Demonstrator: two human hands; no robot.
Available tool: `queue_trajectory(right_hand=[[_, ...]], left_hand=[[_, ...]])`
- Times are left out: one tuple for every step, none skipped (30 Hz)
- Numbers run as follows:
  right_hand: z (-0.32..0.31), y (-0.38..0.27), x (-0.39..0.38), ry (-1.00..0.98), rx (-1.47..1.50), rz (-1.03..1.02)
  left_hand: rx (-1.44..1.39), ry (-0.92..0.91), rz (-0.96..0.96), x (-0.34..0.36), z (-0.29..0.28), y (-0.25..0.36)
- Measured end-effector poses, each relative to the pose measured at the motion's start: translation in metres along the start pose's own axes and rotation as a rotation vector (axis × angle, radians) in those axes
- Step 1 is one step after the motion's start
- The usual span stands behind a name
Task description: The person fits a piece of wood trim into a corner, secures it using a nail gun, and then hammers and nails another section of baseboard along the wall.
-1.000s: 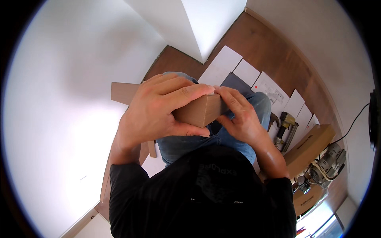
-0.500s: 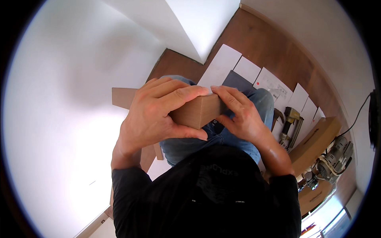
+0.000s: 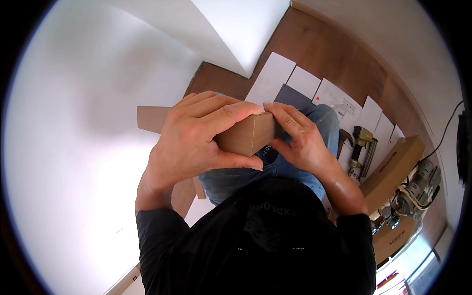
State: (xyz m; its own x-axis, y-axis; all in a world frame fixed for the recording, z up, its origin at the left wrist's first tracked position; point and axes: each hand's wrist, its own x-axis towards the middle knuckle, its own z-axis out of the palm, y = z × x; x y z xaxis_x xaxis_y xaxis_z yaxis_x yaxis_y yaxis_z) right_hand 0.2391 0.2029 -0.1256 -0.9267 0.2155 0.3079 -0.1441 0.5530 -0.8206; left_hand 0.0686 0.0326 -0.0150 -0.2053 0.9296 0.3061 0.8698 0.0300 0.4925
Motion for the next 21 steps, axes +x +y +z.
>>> queue_trajectory(right_hand=[[0.0, 0.0, 0.0, 0.003, -0.002, -0.001], [0.0, -0.001, 0.0, 0.007, 0.009, 0.005], [-0.001, 0.0, -0.001, 0.008, 0.021, 0.013], [-0.001, 0.001, -0.002, 0.014, 0.017, 0.015], [0.0, 0.003, -0.003, 0.023, 0.027, 0.013], [-0.003, 0.005, -0.005, 0.03, 0.028, 0.015], [-0.005, 0.006, -0.008, 0.041, 0.011, 0.025], [-0.005, 0.006, -0.009, 0.041, 0.001, 0.014], [-0.008, 0.007, -0.012, 0.035, -0.023, 0.016], [-0.011, 0.006, -0.013, 0.006, -0.023, -0.004], [-0.01, 0.006, -0.017, 0.047, -0.037, 0.006], [-0.007, 0.011, -0.025, 0.087, -0.044, 0.011], [-0.012, 0.02, -0.037, 0.091, -0.071, 0.033], [-0.017, 0.031, -0.051, 0.172, -0.153, 0.087], [-0.023, 0.048, -0.067, 0.255, -0.233, 0.135], [-0.033, 0.077, -0.087, 0.327, -0.28, 0.202], [-0.041, 0.103, -0.106, 0.436, -0.338, 0.333], [-0.048, 0.139, -0.132, 0.509, -0.339, 0.509], [-0.056, 0.18, -0.165, 0.485, -0.59, 0.646], [-0.059, 0.215, -0.205, 0.45, -0.72, 0.842], [-0.069, 0.264, -0.271, 0.415, -0.845, 0.997]], left_hand=[[0.001, -0.017, -0.009, 0.001, -0.002, 0.001], [0.003, -0.034, -0.017, 0.002, -0.004, 0.003], [0.001, -0.033, -0.012, 0.004, -0.004, 0.004], [0.004, -0.035, -0.026, 0.005, -0.003, 0.005], [0.006, -0.039, -0.038, 0.008, -0.003, 0.007], [-0.005, -0.038, -0.024, 0.011, 0.0, 0.01], [0.003, -0.032, -0.039, 0.015, 0.001, 0.013], [0.01, -0.029, -0.05, 0.02, 0.002, 0.018], [0.03, -0.029, -0.05, 0.021, 0.004, 0.019], [0.037, -0.026, -0.047, 0.018, 0.005, 0.021], [0.045, -0.016, -0.08, 0.015, 0.007, 0.024], [0.025, -0.009, -0.126, 0.009, 0.01, 0.029], [0.073, -0.013, -0.114, 0.003, 0.008, 0.029], [0.122, -0.017, -0.107, -0.002, 0.008, 0.027], [0.098, -0.018, -0.093, -0.001, 0.011, 0.024], [0.108, -0.005, -0.089, 0.001, 0.009, 0.025], [0.113, 0.014, -0.089, 0.001, 0.009, 0.026], [0.108, 0.009, -0.093, 0.005, 0.011, 0.028], [0.082, 0.003, -0.135, 0.01, 0.009, 0.032], [0.058, 0.005, -0.175, 0.014, 0.009, 0.032], [0.003, 0.011, -0.088, 0.022, 0.013, 0.025]])
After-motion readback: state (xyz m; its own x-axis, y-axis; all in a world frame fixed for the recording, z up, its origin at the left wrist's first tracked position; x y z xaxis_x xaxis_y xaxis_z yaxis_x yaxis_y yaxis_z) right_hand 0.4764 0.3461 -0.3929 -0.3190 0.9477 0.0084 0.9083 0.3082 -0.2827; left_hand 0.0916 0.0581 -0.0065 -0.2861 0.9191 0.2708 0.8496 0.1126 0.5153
